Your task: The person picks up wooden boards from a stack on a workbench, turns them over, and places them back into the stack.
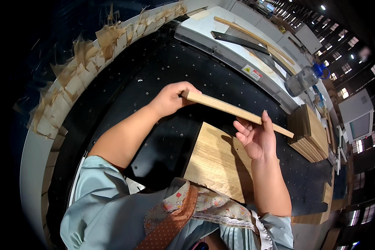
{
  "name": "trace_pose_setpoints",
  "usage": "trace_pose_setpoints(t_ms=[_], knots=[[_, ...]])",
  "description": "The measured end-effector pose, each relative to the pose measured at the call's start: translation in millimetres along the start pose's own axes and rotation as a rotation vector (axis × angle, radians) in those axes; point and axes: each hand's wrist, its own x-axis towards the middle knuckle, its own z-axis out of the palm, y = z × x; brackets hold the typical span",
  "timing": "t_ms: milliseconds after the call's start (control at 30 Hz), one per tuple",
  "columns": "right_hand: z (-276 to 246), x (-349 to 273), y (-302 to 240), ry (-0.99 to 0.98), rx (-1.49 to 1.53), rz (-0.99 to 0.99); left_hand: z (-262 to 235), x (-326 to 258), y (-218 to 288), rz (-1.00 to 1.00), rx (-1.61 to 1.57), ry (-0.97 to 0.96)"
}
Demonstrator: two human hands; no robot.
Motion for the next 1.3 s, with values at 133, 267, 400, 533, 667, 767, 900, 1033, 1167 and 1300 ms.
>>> trace_pose_setpoints(t_ms=[133,267,400,533,667,767,900,1033,1167,1300], knots=[[8.0,-3.2,-9.7,-0.067,-0.132,-0.069,-6.4,16.2,-15.4,-0.219,-0.354,0.220],[-14.0,-33.2,-14.3,-0.119,-0.286,-0.250,-22.9,31.4,-33.4,-0.361,-0.538,0.384],[-66.2,-79.4,-19.2,0.080,-0.441,-0.415,-41.9,44.6,-69.2,-0.417,-0.372,0.449],[-129.6,-136.1,-25.9,0.440,-0.443,-0.581,-67.2,57.4,-97.8,-0.447,0.038,0.465],[-189.0,-190.9,-16.5,0.872,-0.469,-0.669,-85.6,72.8,-73.5,-0.508,0.798,0.422],[-238.8,-216.4,17.1,1.195,-0.685,-0.646,-75.0,79.7,-70.0,-0.125,1.119,0.462],[-301.3,-225.9,69.7,1.191,-0.760,-0.739,6.4,79.9,-41.2,-0.050,0.942,-0.309],[-287.3,-207.3,70.5,1.203,-0.969,-0.711,55.2,60.0,-52.5,0.100,1.099,-0.612],[-280.8,-205.3,77.7,1.196,-0.929,-0.770,42.2,71.4,-70.7,0.086,1.089,-0.575],[-270.9,-202.3,77.4,1.250,-0.953,-0.769,21.2,91.3,-80.9,-0.056,1.200,-0.544]])
